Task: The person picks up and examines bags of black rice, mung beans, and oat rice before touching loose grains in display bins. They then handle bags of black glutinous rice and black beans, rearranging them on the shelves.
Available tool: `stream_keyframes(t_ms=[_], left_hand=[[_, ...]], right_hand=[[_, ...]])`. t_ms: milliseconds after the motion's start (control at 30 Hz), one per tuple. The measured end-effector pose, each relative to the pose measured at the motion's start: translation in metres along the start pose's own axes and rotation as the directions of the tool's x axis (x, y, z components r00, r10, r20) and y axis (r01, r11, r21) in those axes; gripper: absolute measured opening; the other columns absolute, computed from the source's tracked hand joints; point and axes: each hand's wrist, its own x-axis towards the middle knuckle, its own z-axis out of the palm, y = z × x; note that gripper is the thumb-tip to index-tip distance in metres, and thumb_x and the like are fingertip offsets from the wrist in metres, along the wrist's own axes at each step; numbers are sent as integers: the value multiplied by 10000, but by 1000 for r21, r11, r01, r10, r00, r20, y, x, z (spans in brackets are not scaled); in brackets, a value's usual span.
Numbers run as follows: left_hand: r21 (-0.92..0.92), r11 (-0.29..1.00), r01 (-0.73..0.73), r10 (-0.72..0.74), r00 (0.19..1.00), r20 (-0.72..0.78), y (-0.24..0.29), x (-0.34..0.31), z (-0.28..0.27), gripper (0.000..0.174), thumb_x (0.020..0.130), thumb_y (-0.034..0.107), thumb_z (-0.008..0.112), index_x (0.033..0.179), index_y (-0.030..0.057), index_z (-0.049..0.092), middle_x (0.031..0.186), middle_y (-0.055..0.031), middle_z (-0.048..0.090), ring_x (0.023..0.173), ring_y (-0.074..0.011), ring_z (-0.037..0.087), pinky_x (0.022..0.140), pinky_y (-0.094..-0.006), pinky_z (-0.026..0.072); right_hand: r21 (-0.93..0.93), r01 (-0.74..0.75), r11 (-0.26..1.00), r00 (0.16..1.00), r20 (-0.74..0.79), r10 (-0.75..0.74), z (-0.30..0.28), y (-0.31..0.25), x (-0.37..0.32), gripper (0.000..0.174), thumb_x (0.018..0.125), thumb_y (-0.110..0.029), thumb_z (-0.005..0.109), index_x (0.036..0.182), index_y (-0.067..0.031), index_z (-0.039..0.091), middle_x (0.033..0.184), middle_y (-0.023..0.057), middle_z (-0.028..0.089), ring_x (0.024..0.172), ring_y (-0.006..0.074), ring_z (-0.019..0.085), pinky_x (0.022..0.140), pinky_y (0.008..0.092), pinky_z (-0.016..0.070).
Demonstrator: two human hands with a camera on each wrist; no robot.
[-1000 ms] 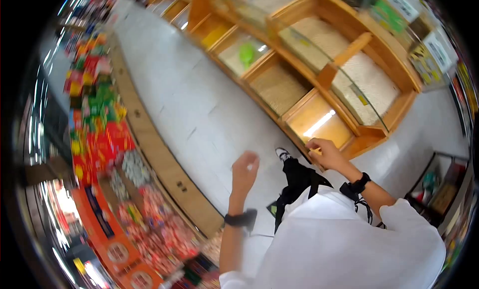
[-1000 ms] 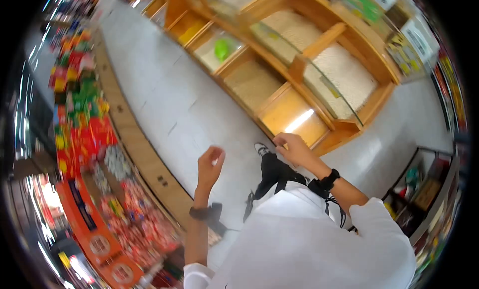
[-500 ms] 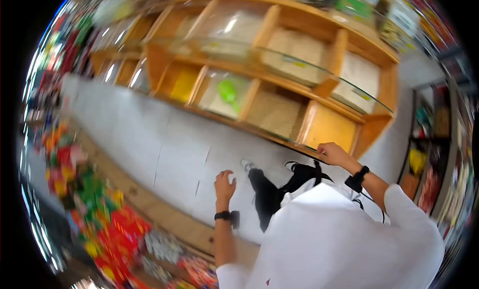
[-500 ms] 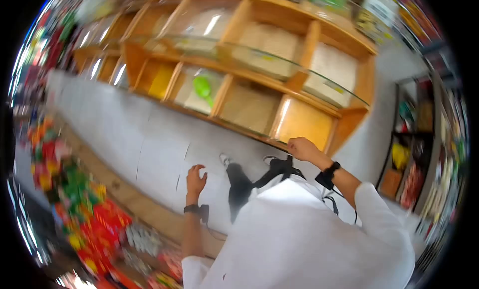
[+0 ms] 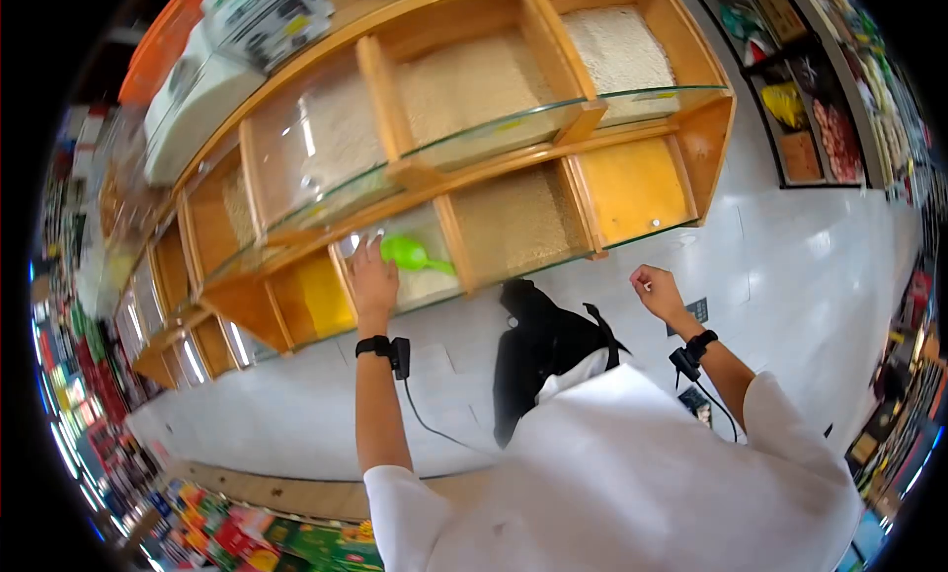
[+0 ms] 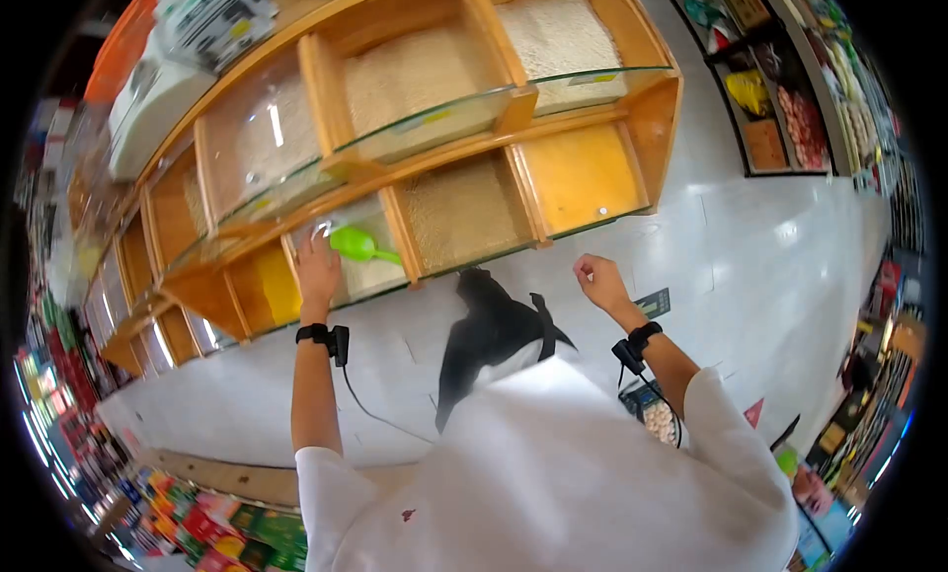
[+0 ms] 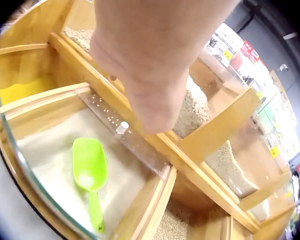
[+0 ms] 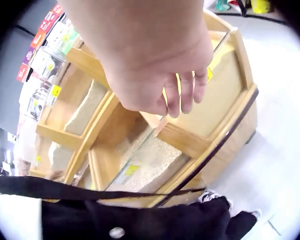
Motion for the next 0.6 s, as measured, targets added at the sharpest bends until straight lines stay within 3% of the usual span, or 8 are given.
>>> stream_keyframes(t_ms=[133, 167, 233, 300, 367, 467, 533, 600], left_hand=[[-145, 984, -101, 120, 984, 130, -27, 44, 32, 541, 851, 180, 640, 1350, 66, 465, 1407, -199, 446, 1296, -370, 423, 1085, -466, 343], [-18, 980, -198, 198, 978, 63, -27, 46, 32, 525, 854, 175, 632, 1337, 45, 472, 1377, -219, 459, 1278, -390, 434, 1068, -465, 365], [-80, 993, -83, 92, 990, 105, -24, 51, 32, 516, 852, 151, 621, 1329, 24, 471, 1348, -225, 471, 1258, -416, 437, 1038, -470, 398], [-207, 970, -126, 136, 990, 33, -35, 60, 57, 498, 835, 108, 603, 1310, 18, 481, 1290, -230, 492, 1183, -438, 471, 995, -474, 427], [-187, 969, -160, 163, 987, 6, -30, 65, 48, 484, 823, 88, 594, 1292, 19, 495, 1259, -228, 503, 1145, -429, 490, 974, -472, 436], [-201, 954, -224, 219, 975, -46, -32, 66, 47, 461, 801, 60, 581, 1257, 18, 523, 1196, -222, 528, 1084, -409, 517, 946, -473, 447], [-218, 945, -242, 220, 968, -122, -42, 68, 51, 451, 792, 51, 577, 1239, 17, 536, 1163, -216, 542, 1061, -399, 527, 937, -475, 448], [-289, 952, -103, 93, 995, -47, -54, 61, 57, 417, 785, 44, 577, 1200, 4, 562, 1151, -207, 560, 1075, -385, 527, 941, -467, 449]], right_hand=[[31, -1, 1000, 981, -196, 7, 4, 6, 12, 27, 856, -15, 611, 881, -22, 622, 787, 93, 662, 716, 164, 642, 685, 301, 536], [61, 70, 996, 973, -222, -55, 4, 1, 12, 17, 874, -23, 609, 883, -13, 620, 781, 87, 652, 716, 148, 631, 689, 297, 537], [118, 22, 993, 980, -200, 2, -4, -23, 9, 39, 893, -28, 603, 873, -1, 622, 771, 72, 649, 725, 137, 635, 697, 271, 525], [104, -1, 995, 982, -186, 21, -1, -37, 10, 36, 892, -27, 603, 874, -2, 623, 768, 69, 652, 724, 134, 637, 699, 268, 521], [79, -67, 995, 983, -168, 79, 2, -52, 11, 34, 892, -25, 604, 874, -4, 624, 765, 65, 656, 724, 130, 640, 700, 264, 517], [40, -10, 999, 986, -166, 16, 17, -91, 12, 23, 867, -3, 617, 885, -10, 630, 745, 82, 658, 704, 166, 644, 690, 276, 508], [133, -21, 991, 992, -124, 37, 27, -117, 27, 30, 862, -7, 626, 891, -1, 631, 755, 90, 661, 711, 170, 649, 696, 286, 511], [114, 24, 993, 994, -113, -11, 36, -145, 32, 36, 860, -7, 629, 894, 7, 630, 769, 96, 663, 707, 181, 649, 698, 295, 515]])
